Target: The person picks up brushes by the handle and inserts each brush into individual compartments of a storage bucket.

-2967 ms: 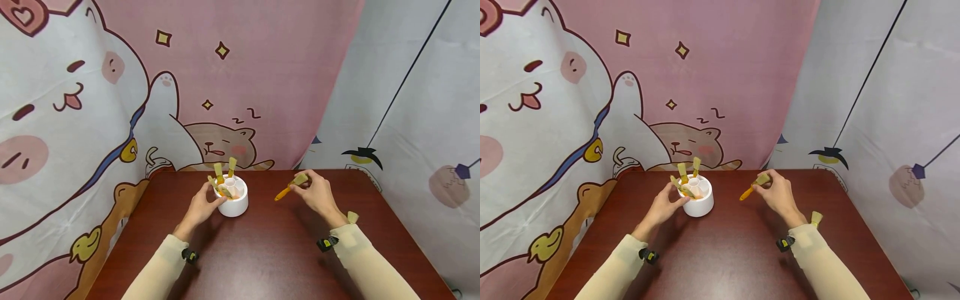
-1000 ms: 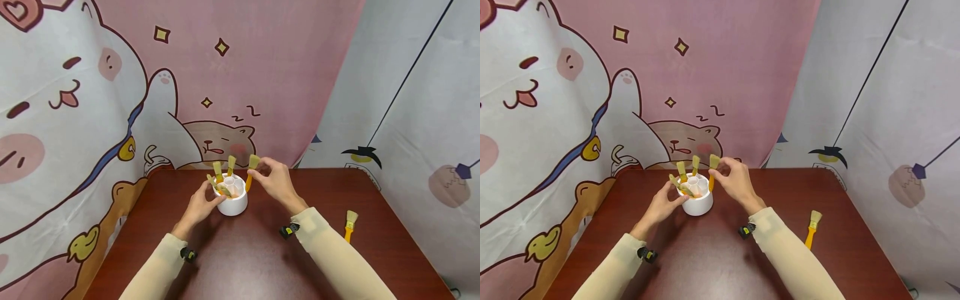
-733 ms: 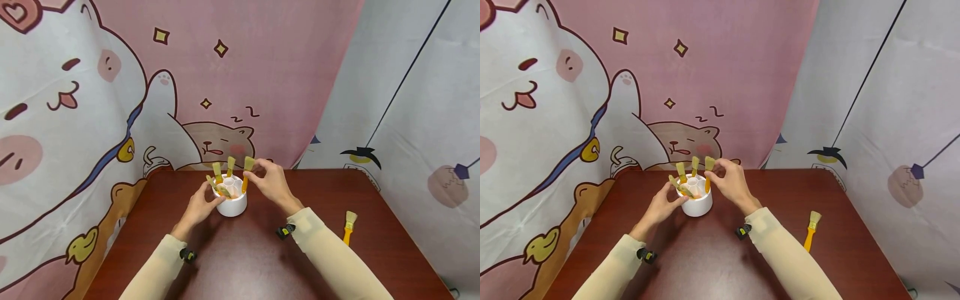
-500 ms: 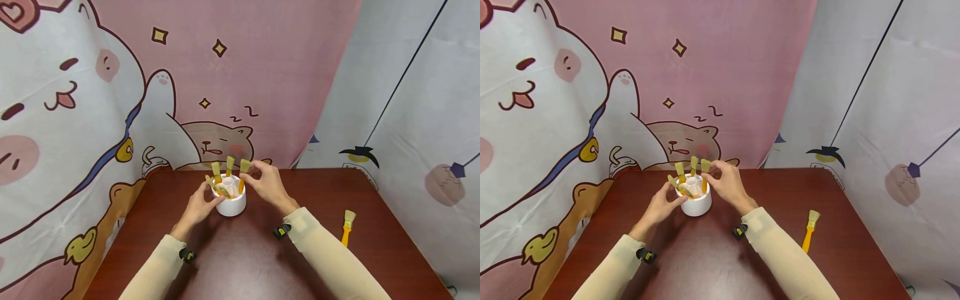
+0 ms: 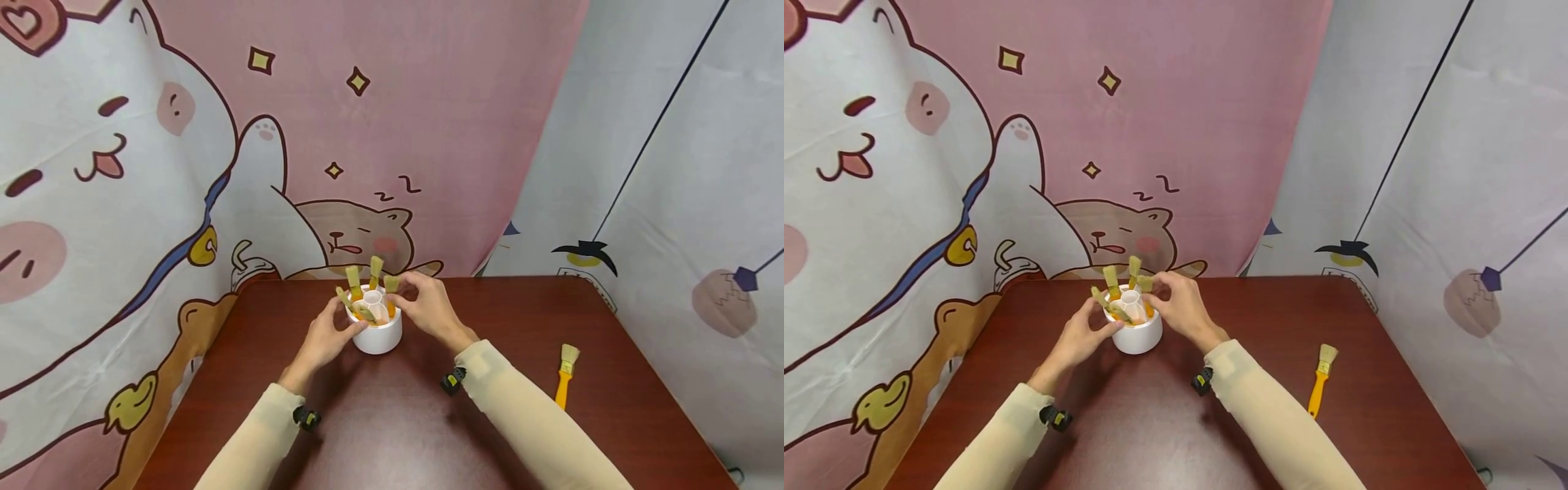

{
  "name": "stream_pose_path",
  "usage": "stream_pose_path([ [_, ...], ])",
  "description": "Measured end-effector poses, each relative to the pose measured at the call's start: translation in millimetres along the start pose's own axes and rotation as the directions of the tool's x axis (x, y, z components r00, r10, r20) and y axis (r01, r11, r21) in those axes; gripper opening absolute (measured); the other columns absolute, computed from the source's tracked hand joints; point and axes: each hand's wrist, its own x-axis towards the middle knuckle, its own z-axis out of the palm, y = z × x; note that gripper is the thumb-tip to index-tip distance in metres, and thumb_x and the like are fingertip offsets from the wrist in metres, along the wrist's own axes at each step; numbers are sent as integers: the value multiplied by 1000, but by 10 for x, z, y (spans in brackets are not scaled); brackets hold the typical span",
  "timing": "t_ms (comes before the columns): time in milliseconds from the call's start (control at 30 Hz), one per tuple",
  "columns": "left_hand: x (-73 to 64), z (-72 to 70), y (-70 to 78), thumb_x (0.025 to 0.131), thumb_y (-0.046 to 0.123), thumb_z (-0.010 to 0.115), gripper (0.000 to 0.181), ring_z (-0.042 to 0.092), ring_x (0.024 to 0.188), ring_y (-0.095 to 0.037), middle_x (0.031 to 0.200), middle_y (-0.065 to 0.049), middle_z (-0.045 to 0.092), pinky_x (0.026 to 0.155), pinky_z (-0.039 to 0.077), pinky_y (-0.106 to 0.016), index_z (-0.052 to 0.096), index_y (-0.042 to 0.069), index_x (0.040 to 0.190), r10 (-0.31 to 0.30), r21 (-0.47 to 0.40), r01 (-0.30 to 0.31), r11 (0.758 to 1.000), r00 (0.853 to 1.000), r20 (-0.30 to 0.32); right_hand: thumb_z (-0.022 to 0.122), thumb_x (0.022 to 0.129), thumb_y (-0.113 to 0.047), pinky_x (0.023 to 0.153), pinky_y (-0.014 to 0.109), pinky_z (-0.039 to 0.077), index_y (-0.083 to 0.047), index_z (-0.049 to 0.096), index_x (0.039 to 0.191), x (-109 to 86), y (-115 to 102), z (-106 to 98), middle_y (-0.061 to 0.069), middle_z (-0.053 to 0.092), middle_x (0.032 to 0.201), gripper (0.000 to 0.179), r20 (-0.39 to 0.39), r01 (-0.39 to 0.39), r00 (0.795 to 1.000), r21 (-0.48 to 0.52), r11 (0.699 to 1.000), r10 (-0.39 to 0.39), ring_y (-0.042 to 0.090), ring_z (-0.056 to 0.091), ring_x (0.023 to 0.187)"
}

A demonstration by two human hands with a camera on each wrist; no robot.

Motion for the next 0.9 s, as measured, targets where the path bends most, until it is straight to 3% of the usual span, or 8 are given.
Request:
stream_pose_path([
  [567,-7,-7,-8,107,37,89,85,53,166,-46,171,-22,62,136,33,-79,45,18,178,8,-11,-8,1000,1000,0,95,100,-17,85,35,69,-13,84,108,-68,103,125,5,86,111,15,95,-48,994,-51,998,52,17,83,96],
  [900,0,-3,-2,107,36,88,85,52,166,-47,170,-23,63,137,32,-79,45,18,178,7,-7,-6,1000,1000,8,92,103,-17,94,39,70,-14,88,118,-118,163,108,4,86,120,15,156,-52,986,-58,997,60,19,84,107],
])
